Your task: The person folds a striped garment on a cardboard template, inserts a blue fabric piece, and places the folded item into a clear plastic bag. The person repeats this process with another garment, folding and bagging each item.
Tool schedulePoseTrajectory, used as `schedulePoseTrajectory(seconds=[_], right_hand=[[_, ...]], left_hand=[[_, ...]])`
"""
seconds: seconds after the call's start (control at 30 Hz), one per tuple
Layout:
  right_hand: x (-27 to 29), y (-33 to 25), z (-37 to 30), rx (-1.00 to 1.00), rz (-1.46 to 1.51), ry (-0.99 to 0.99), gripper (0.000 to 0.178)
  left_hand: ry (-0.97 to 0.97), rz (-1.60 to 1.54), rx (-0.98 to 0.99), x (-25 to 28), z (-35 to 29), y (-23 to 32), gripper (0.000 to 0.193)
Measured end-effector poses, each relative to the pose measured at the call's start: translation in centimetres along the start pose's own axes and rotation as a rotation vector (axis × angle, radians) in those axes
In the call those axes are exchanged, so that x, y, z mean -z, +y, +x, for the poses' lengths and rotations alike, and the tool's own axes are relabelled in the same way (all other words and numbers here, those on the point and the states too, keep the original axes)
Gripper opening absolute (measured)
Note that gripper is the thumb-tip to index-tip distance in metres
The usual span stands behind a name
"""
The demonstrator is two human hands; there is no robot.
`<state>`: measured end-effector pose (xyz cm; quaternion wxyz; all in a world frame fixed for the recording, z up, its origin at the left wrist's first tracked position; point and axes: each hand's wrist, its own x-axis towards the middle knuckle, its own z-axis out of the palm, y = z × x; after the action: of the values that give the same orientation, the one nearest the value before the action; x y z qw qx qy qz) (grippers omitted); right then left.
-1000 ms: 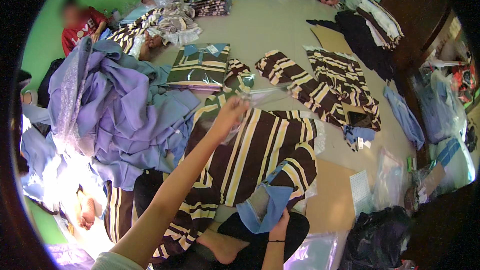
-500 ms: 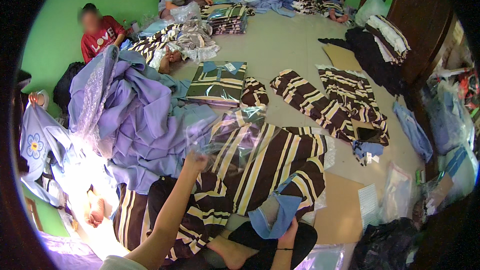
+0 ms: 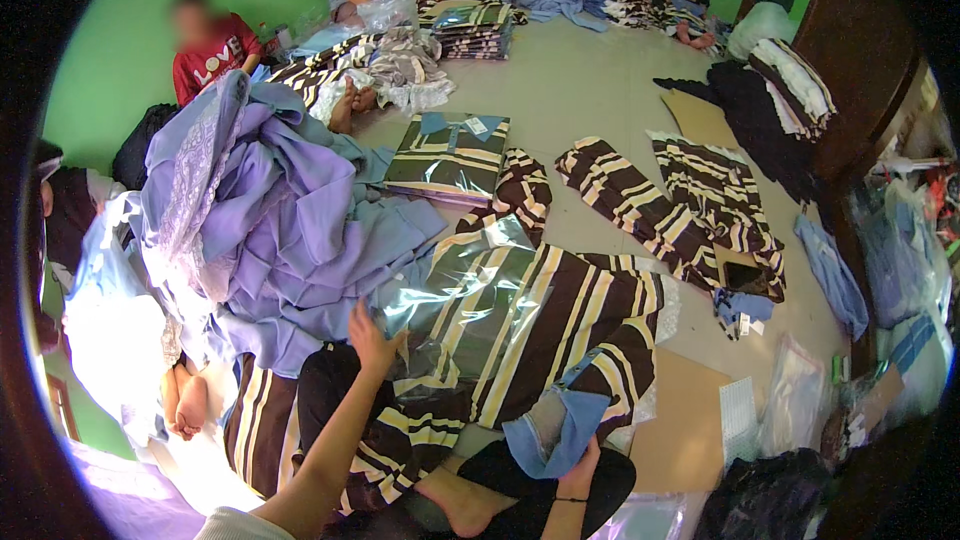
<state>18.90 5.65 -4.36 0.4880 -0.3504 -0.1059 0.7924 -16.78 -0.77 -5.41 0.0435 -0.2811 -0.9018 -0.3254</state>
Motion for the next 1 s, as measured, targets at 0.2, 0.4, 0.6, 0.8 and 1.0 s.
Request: schedulePoseTrajectory(seconds=[0.2,0.4,0.6,0.8,1.0], right_hand=[[0.3,0.0,-0.1,0.022,-0.092,0.044,0.036],[1.3,0.2,-0.4,0.117,-0.282,-0.071,0.042],[-1.4,0.3,0.7,0.047,-0.483,0.013,0.040],[-4.2,0.4,0.4,-0.016,-0.561,-0.018,0.039],[-4.9,0.3,0.0,-0.073,-0.604,-0.037,0.039]], left_hand=[[-0.666,0.297,-1.025,-0.8,4.7,0.7,0.049],[-0.576,0.246,-0.474,-2.0,2.2,-1.5,0.043],[-0.623,0.276,-0.029,-2.5,-1.1,3.8,0.041],[-0.303,0.342,-0.846,-3.4,-1.9,6.4,0.054],[-0.537,0.350,-0.657,-3.3,-1.4,3.8,0.052]])
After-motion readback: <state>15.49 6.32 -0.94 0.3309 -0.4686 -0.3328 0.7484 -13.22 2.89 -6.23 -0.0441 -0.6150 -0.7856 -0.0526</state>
